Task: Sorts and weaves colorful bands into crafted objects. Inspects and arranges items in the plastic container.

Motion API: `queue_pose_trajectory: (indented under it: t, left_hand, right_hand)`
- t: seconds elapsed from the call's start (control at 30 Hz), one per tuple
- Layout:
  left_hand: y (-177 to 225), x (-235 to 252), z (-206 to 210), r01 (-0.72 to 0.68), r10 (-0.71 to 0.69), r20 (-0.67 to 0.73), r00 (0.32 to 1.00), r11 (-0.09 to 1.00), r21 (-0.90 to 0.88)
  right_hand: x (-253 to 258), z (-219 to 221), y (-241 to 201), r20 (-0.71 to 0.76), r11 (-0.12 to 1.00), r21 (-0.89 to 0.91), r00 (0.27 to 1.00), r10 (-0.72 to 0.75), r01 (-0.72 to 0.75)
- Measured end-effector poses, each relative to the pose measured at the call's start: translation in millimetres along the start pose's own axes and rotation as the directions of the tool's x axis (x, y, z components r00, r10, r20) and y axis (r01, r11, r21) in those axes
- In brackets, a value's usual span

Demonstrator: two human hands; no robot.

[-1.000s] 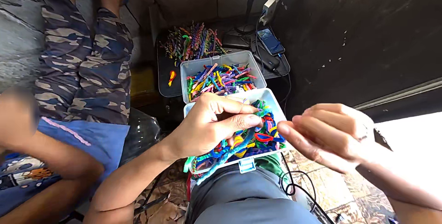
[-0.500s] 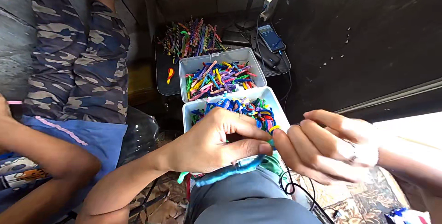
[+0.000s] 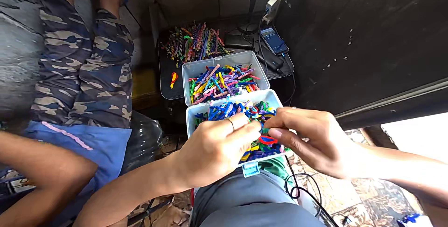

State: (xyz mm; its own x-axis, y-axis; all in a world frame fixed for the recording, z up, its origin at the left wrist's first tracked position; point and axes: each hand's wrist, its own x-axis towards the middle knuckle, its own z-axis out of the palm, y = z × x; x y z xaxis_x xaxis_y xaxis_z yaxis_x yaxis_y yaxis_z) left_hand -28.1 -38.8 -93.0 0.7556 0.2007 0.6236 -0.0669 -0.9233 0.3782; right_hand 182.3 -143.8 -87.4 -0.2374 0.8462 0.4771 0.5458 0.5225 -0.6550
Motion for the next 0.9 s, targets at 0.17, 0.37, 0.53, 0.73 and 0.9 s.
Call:
queue_pose_trajectory:
  t: [0.17,0.37,0.53,0.73,0.9]
  left_hand:
    - [-4,6,-11,0.372,-0.233,0.297,0.926,0.697,-0.613]
    - [-3,14,-17,0.492,-0.167,0.486,0.858,0.539,-0.683]
    - [-3,15,-14,0.358,-0.135,0.402,0.906,0.752,-0.554]
    - [22,3,-10,-0.294,0.251,0.159,0.955,0.879,0.375]
    - [21,1,-9,-0.297,0.276,0.116,0.954,0.827,0.477]
  right_hand:
    - [-2,-18,-3,0.306,0.306,-0.798,0.787,-0.535,0.518]
    - [5,-25,-2,0.552,-0.047,-0.756,0.596,-0.583,0.653]
    - [1,-11,0,0.282,0.502,-0.673,0.816,-0.504,0.543]
    - [-7,-5,-16,0.145,0.999,0.027,0.989,0.022,-0.026]
    - [-3,-8,-18,0.330,0.726,0.531,0.896,0.297,-0.437]
